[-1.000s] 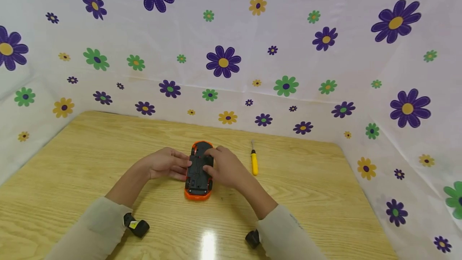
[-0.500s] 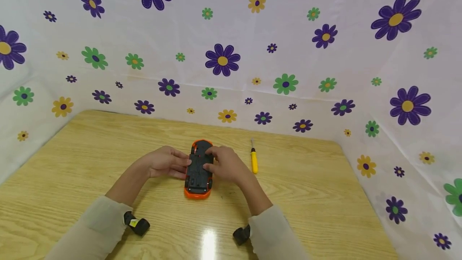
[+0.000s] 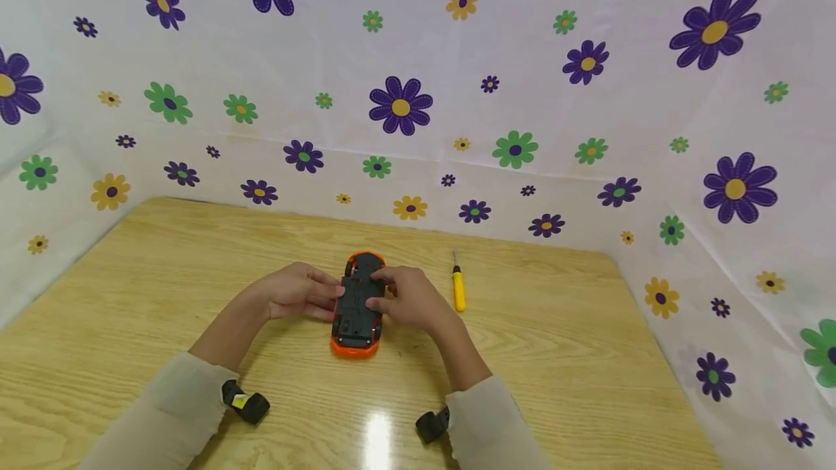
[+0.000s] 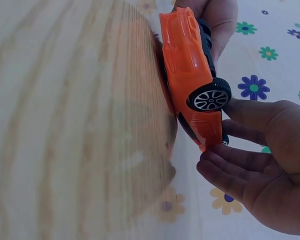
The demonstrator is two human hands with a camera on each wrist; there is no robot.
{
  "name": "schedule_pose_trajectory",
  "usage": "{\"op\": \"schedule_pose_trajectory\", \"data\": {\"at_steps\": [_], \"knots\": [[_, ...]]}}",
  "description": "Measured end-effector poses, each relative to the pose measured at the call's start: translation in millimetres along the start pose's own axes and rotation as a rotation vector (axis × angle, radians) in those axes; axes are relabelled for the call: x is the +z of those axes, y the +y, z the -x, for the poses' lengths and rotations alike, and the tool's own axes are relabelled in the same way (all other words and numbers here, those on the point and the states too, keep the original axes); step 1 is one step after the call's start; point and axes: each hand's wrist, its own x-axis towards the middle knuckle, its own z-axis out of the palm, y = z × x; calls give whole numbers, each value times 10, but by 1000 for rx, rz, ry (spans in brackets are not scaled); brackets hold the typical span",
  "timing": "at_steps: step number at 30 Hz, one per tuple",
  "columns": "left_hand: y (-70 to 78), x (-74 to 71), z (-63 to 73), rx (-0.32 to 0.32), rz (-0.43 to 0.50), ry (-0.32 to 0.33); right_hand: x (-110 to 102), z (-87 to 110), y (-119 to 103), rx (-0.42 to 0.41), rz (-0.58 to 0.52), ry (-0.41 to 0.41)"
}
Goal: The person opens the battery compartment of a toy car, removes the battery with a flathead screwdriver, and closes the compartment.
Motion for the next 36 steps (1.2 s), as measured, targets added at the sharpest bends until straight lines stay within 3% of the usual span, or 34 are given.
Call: {"op": "schedule_pose_trajectory", "data": {"at_steps": [10,36], "knots": [[3,-65,34,15,-24,-1,11,-47,-92,-22,-8,-12],[-10,-21,-7,5,-31,-18,51,-27,-69,68,-95,-15]]}}
